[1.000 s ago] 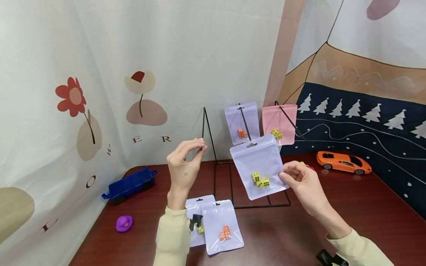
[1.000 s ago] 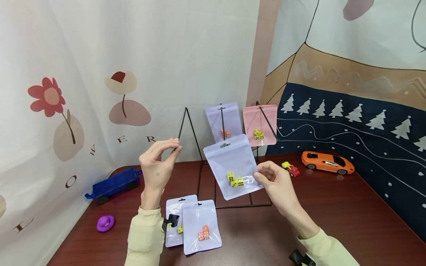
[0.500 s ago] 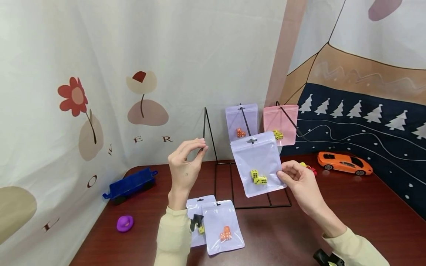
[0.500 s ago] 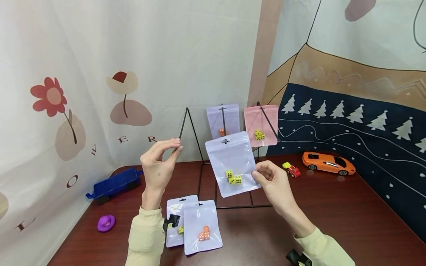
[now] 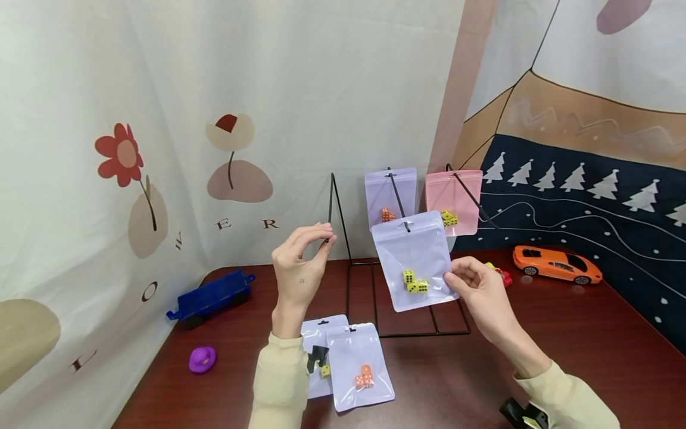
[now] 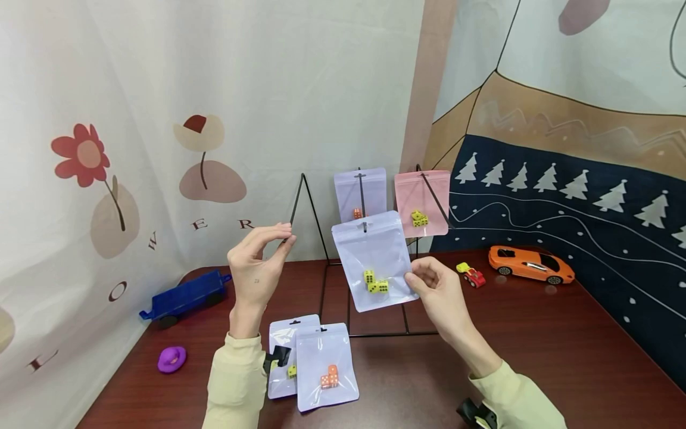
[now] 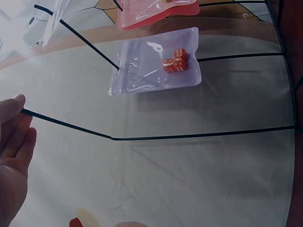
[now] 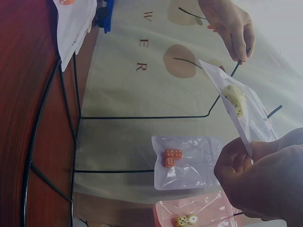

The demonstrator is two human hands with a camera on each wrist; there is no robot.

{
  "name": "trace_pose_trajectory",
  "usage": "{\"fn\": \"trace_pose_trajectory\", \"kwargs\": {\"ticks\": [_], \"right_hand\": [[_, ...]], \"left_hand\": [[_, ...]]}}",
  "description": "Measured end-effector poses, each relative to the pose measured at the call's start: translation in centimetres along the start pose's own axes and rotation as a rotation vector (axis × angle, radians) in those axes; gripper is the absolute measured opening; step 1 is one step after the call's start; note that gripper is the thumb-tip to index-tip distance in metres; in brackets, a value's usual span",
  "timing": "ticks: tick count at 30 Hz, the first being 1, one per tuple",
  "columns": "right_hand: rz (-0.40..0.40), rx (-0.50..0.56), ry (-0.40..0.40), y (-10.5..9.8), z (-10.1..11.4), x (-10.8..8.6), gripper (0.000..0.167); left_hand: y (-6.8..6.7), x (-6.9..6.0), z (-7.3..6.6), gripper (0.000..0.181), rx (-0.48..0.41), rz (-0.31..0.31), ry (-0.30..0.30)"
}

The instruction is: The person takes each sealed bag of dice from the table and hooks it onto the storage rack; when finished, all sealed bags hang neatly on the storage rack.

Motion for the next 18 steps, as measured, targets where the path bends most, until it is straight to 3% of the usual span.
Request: {"fn": "trace_pose_trajectory", "kwargs": {"ticks": [18], "right_hand": [[-0.021, 0.088, 0.029, 0.7, -0.6, 1.6, 0.013]], "left_hand": [[0.0, -0.1, 0.0, 0.012, 0.003, 0.001, 0.001]]}}
Point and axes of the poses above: each hand's wrist, its own x-axis towards the middle knuckle, its own y-axis out of the palm, z = x × y, the point moved 1 cm from there along x, towards the middle knuckle, and after that the axes turned 1 degree about -y, right-handed, at the moved point
